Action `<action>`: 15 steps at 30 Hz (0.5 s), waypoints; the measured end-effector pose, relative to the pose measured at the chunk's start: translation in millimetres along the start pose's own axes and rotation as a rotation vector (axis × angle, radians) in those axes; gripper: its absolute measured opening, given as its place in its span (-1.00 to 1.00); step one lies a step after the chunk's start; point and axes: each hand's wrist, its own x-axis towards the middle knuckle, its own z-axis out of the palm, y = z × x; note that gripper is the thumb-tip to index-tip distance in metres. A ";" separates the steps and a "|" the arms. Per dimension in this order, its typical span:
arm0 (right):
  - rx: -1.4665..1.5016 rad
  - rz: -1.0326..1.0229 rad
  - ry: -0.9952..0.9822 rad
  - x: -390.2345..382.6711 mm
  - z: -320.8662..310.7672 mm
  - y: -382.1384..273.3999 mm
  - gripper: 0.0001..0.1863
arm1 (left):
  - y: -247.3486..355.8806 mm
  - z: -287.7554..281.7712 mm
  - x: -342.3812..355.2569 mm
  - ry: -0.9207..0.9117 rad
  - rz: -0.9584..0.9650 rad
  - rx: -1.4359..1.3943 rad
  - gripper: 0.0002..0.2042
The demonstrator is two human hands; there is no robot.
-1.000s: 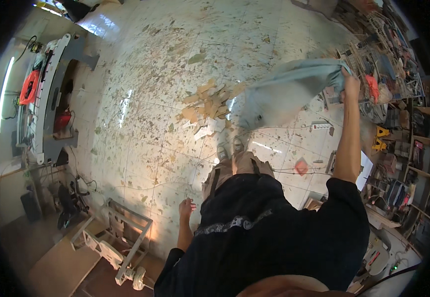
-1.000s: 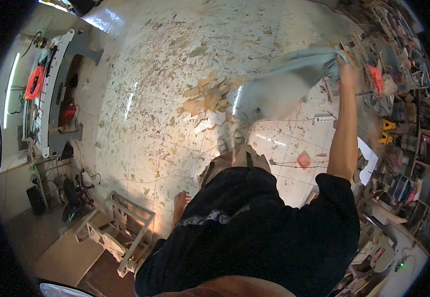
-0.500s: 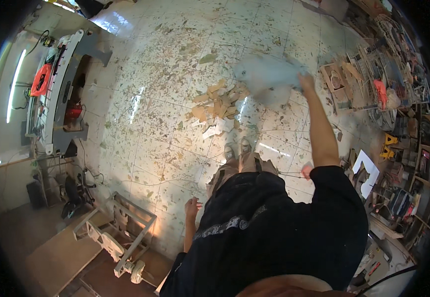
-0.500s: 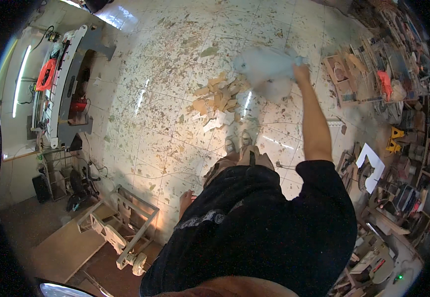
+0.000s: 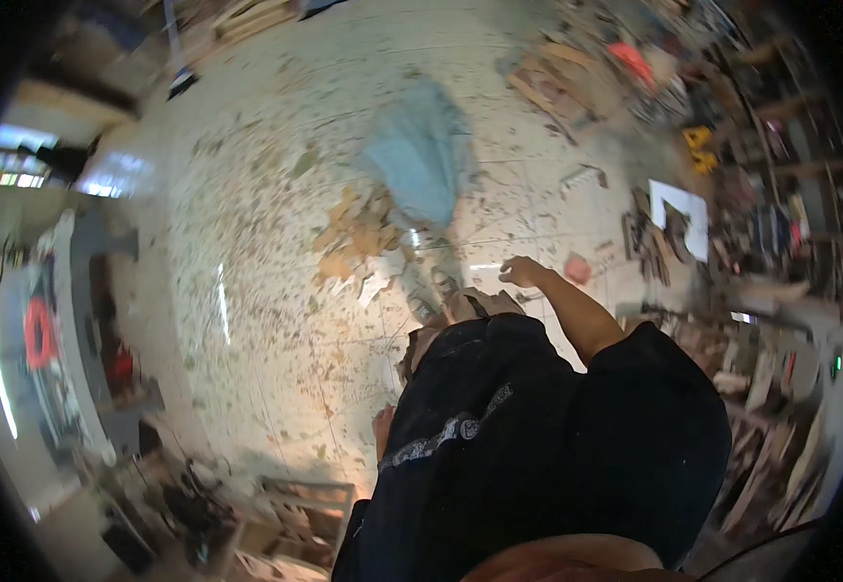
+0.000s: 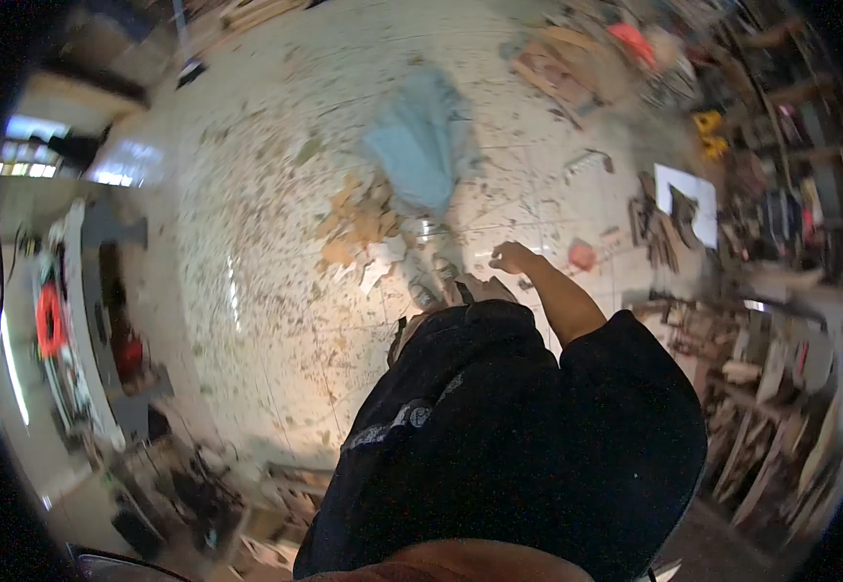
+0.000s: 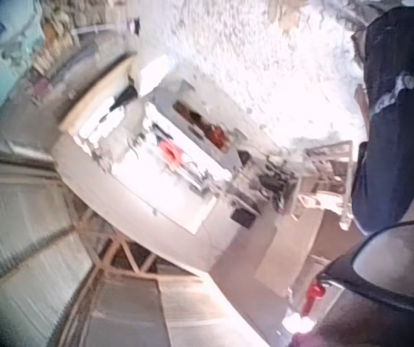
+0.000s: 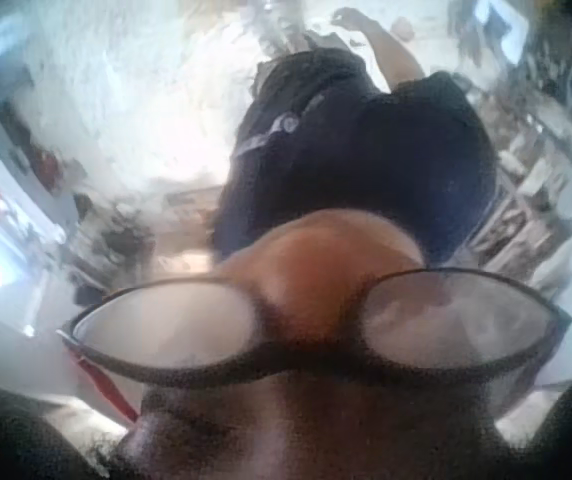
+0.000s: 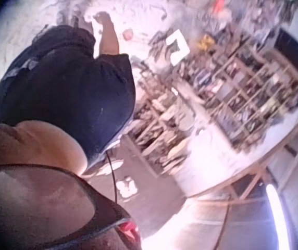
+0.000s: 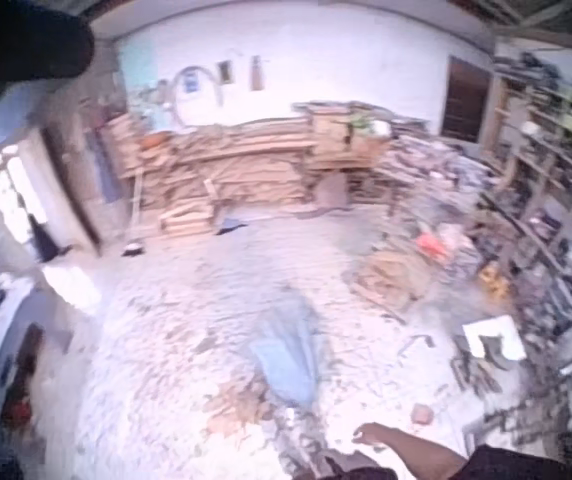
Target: The person uses a band saw to cut a curved shape from a wooden board, then moves to a workbench where they plug in a power strip and use a pencil and square to mark lines on another piece of wood.
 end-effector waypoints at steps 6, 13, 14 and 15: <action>0.147 0.341 0.356 -137.6 48.6 121.0 -0.50 | 78.3 -56.8 117.4 -0.322 -0.121 -0.283 -0.63; 0.454 0.641 0.391 -207.9 129.2 180.9 -0.58 | 285.5 -73.8 154.3 -0.160 -0.064 -0.285 -0.72; 0.473 0.644 0.392 -206.8 134.0 177.7 -0.58 | 312.1 -64.1 142.8 -0.122 -0.017 -0.254 -0.72; 0.617 0.681 0.335 -202.1 135.9 173.4 -0.60 | 327.6 -55.7 135.3 -0.081 0.031 -0.226 -0.73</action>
